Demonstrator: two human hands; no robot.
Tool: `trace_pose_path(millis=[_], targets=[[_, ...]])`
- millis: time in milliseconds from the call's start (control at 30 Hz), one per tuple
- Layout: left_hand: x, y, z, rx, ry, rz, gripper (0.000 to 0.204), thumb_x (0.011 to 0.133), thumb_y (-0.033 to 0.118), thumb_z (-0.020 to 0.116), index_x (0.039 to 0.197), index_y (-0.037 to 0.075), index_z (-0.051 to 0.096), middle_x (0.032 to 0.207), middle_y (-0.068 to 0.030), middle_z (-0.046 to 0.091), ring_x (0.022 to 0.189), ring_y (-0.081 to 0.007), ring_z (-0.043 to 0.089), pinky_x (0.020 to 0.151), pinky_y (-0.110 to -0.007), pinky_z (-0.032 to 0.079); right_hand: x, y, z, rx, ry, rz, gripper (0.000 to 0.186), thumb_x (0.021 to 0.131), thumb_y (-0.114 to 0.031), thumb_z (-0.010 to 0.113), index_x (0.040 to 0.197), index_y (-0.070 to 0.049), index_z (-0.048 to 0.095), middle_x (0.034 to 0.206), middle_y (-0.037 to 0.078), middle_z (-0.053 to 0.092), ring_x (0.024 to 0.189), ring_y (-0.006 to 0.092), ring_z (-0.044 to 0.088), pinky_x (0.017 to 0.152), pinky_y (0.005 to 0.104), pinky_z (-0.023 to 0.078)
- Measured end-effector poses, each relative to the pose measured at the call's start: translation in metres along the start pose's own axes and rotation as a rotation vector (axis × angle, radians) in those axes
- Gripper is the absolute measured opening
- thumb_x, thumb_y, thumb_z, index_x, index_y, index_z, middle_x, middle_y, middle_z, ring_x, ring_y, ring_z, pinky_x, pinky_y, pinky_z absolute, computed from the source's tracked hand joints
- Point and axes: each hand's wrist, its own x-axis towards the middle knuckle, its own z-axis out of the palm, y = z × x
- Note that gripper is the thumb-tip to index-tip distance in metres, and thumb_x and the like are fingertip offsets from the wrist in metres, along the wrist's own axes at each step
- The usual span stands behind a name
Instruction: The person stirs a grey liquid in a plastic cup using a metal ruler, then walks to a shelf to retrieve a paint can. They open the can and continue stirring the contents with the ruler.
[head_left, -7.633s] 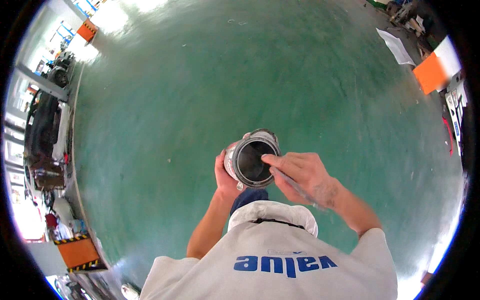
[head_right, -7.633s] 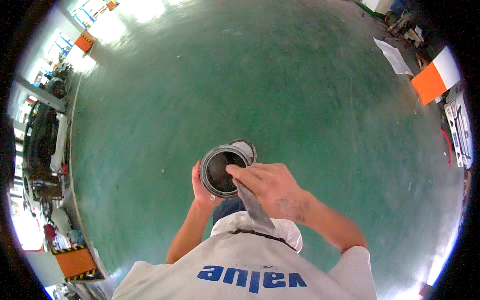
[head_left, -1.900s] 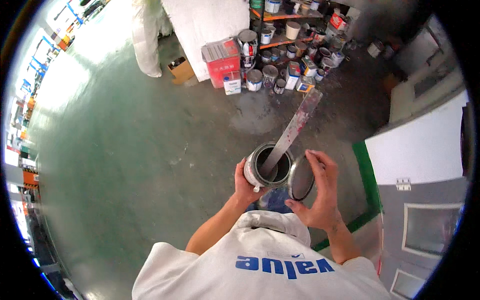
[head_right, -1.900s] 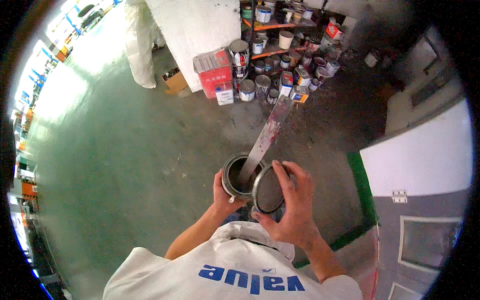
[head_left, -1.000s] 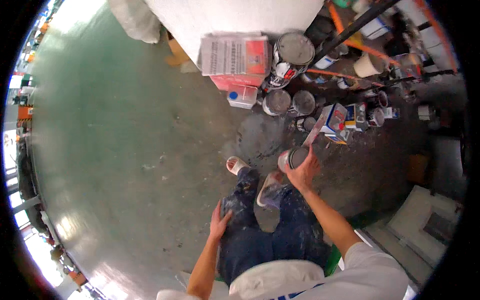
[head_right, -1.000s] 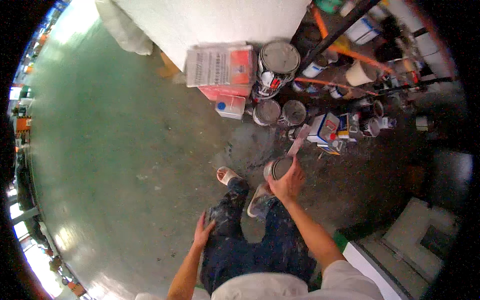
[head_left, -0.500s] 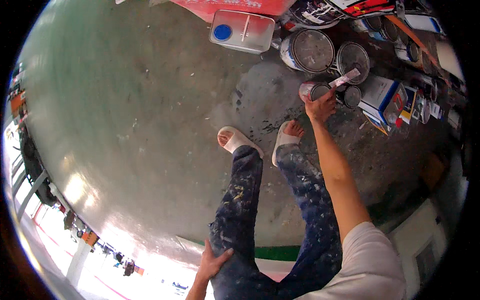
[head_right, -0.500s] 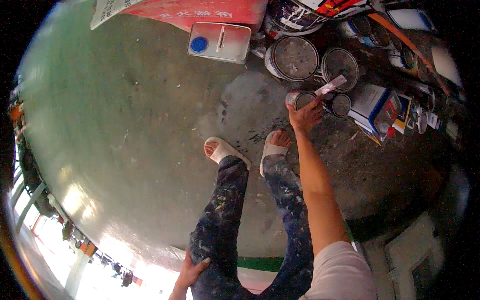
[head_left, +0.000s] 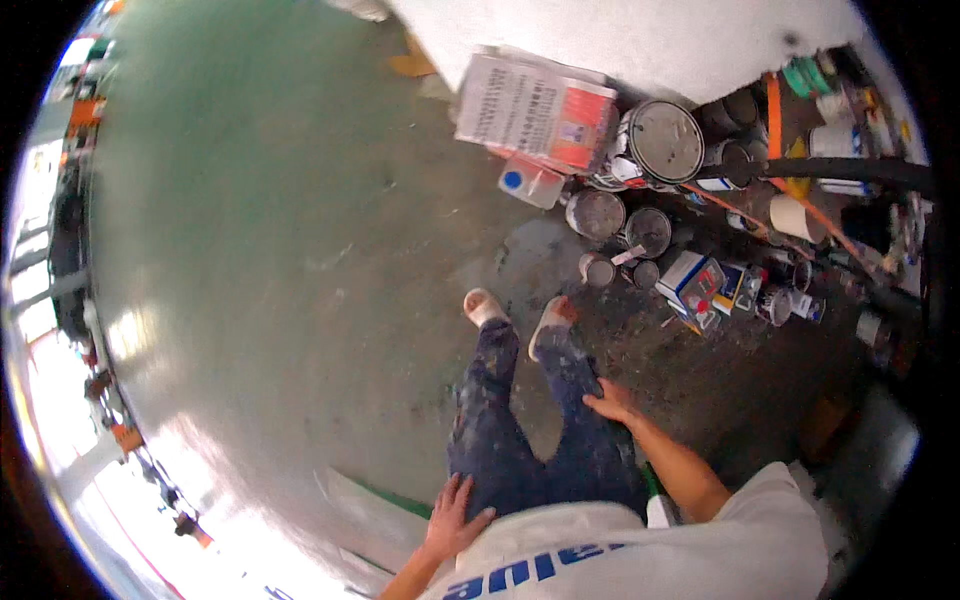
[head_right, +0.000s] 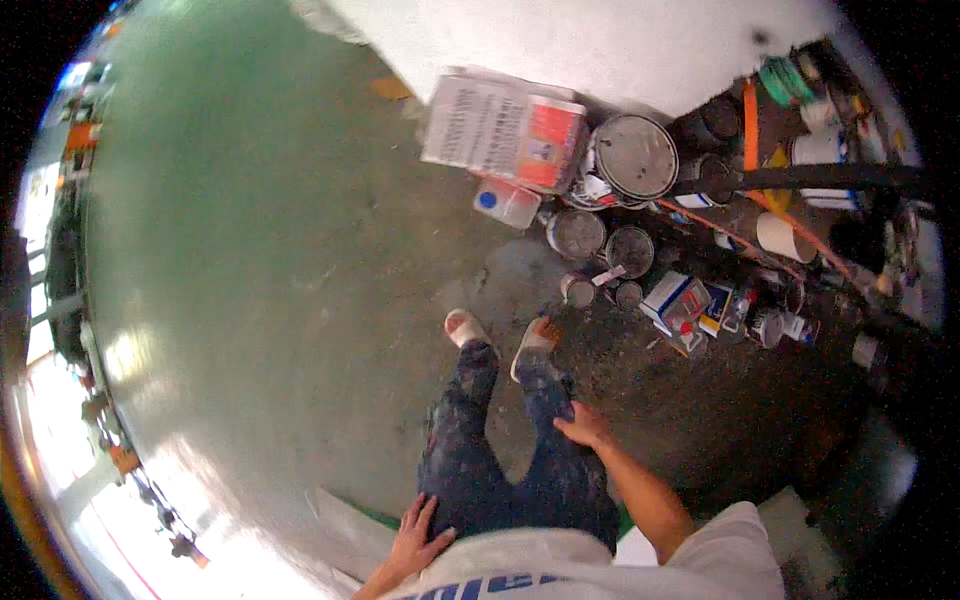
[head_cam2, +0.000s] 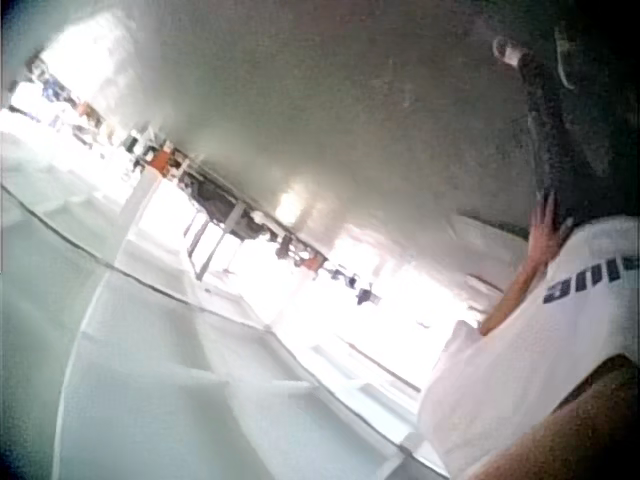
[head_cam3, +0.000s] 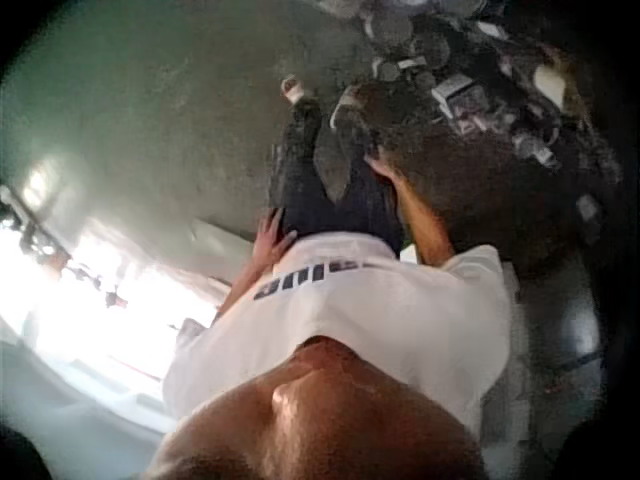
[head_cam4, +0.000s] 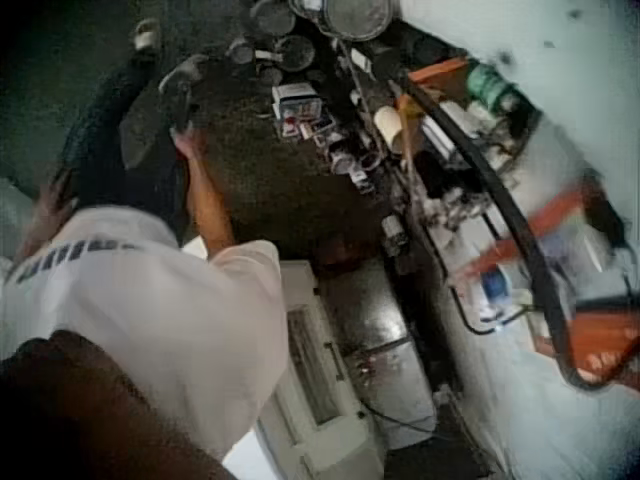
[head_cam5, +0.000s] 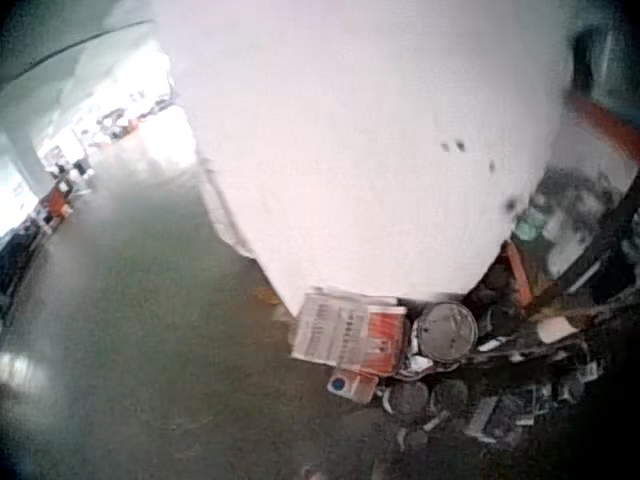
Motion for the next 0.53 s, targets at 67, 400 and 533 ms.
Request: trace_pose_path(millis=[67, 400, 533], targets=[[-0.06, 0.031, 0.007, 0.073, 0.013, 0.155, 0.079, 0.093, 0.048, 0.065, 0.158, 0.013, 0.036, 0.165, -0.0212, 0.029, 0.15, -0.043, 0.03, 0.121, -0.053, 0.028, -0.1, 0.003, -0.011, -0.086, 0.022, -0.163, 0.085, 0.093, -0.057, 0.062, 0.156, -0.005, 0.039, 0.163, 0.022, 0.034, 0.148, 0.0406, 0.037, 0.121, 0.0548, 0.03], [-0.159, 0.113, -0.098, -0.545, 0.142, 0.582, 0.018, 0.098, 0.007, 0.064, 0.116, 0.006, 0.063, 0.098, -0.0085, 0.068, 0.095, -0.0255, 0.061, 0.088, -0.041, 0.045, -0.384, -0.222, -0.131, -0.335, -0.178, -0.995, 0.049, 0.091, -0.019, 0.072, 0.137, -0.005, 0.061, 0.144, 0.017, 0.054, 0.135, 0.034, 0.049, 0.115, 0.0449, 0.038], [-0.21, 0.07, -0.144, -0.997, -0.025, 0.349, 0.02, 0.098, 0.007, 0.063, 0.119, 0.006, 0.061, 0.098, -0.0103, 0.067, 0.094, -0.024, 0.061, 0.082, -0.036, 0.046, -0.418, -0.289, -0.111, -0.536, -0.625, -0.78, 0.048, 0.09, -0.022, 0.076, 0.135, -0.009, 0.065, 0.14, 0.016, 0.056, 0.131, 0.0284, 0.053, 0.114, 0.0421, 0.039]])
